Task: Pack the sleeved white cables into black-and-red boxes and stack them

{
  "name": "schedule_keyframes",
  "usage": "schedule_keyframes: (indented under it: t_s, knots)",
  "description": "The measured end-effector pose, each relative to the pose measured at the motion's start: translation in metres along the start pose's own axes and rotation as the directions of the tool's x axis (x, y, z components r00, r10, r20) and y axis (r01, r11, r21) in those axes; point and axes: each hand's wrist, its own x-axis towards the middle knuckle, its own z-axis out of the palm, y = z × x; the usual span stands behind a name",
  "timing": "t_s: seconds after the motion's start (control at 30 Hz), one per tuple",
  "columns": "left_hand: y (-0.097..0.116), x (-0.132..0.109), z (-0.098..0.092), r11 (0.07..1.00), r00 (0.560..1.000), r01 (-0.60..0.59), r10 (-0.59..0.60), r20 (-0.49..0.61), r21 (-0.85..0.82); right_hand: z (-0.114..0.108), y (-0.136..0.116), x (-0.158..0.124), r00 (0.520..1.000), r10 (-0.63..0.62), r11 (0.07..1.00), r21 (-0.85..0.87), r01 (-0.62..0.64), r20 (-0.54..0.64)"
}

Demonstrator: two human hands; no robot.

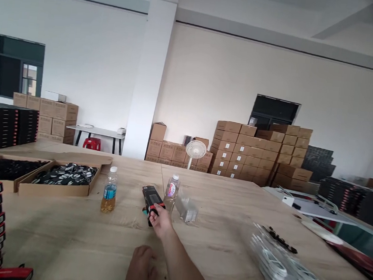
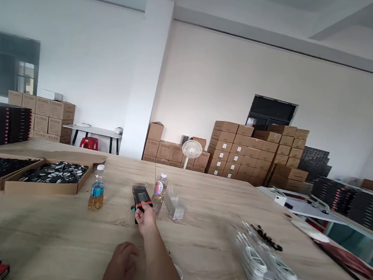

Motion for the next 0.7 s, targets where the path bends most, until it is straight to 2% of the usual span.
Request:
schedule_keyframes:
  t_s: [0.1,0.17,0.2,0.27,0.33,0.37,0.4,0.47,0.5,0.53,0.6,0.7]
  knots:
    - [0.011,-0.005,-0.014,0.989,0.977,-0.099,0.118,-0.178,0.115,-0.029,-0.005,-0.026,1.0,-0.006,0.997,-0.081,0.008,0.025]
    - [0.023,-0.011,-0.027,0.957,0.948,-0.183,0.232,-0.219,0.225,-0.054,-0.006,-0.058,0.997,0.01,0.989,-0.145,0.0,0.071]
    - [0.029,-0.014,-0.033,0.938,0.946,-0.216,0.269,-0.178,0.271,-0.066,-0.005,-0.077,0.995,0.029,0.984,-0.177,-0.011,0.1]
    - [0.04,-0.021,-0.043,0.909,0.964,-0.248,0.266,-0.008,0.334,-0.087,-0.003,-0.116,0.983,0.091,0.973,-0.224,-0.054,0.161]
    - [0.05,-0.027,-0.049,0.9,0.964,-0.231,0.159,0.215,0.37,-0.103,-0.005,-0.151,0.958,0.152,0.953,-0.294,-0.077,0.242]
    - [0.053,-0.03,-0.052,0.899,0.944,-0.212,0.087,0.318,0.382,-0.111,-0.009,-0.166,0.952,0.146,0.923,-0.383,-0.033,0.27]
    - [0.057,-0.032,-0.054,0.898,0.914,-0.193,0.018,0.405,0.396,-0.12,-0.014,-0.178,0.955,0.11,0.866,-0.498,0.044,0.276]
    - [0.063,-0.035,-0.058,0.888,0.854,-0.16,-0.094,0.511,0.431,-0.14,-0.028,-0.196,0.97,-0.037,0.653,-0.728,0.206,0.241]
    - [0.066,-0.035,-0.06,0.88,0.835,-0.145,-0.137,0.532,0.453,-0.152,-0.035,-0.203,0.972,-0.119,0.552,-0.8,0.235,0.203]
    - [0.068,-0.035,-0.061,0.868,0.824,-0.131,-0.174,0.539,0.48,-0.164,-0.042,-0.209,0.97,-0.182,0.491,-0.84,0.23,0.159]
    - [0.07,-0.035,-0.064,0.838,0.822,-0.109,-0.227,0.523,0.535,-0.186,-0.048,-0.221,0.965,-0.245,0.398,-0.898,0.188,0.094]
    - [0.064,-0.033,-0.066,0.796,0.845,-0.094,-0.254,0.471,0.598,-0.207,-0.041,-0.236,0.957,-0.275,0.165,-0.976,0.141,0.092]
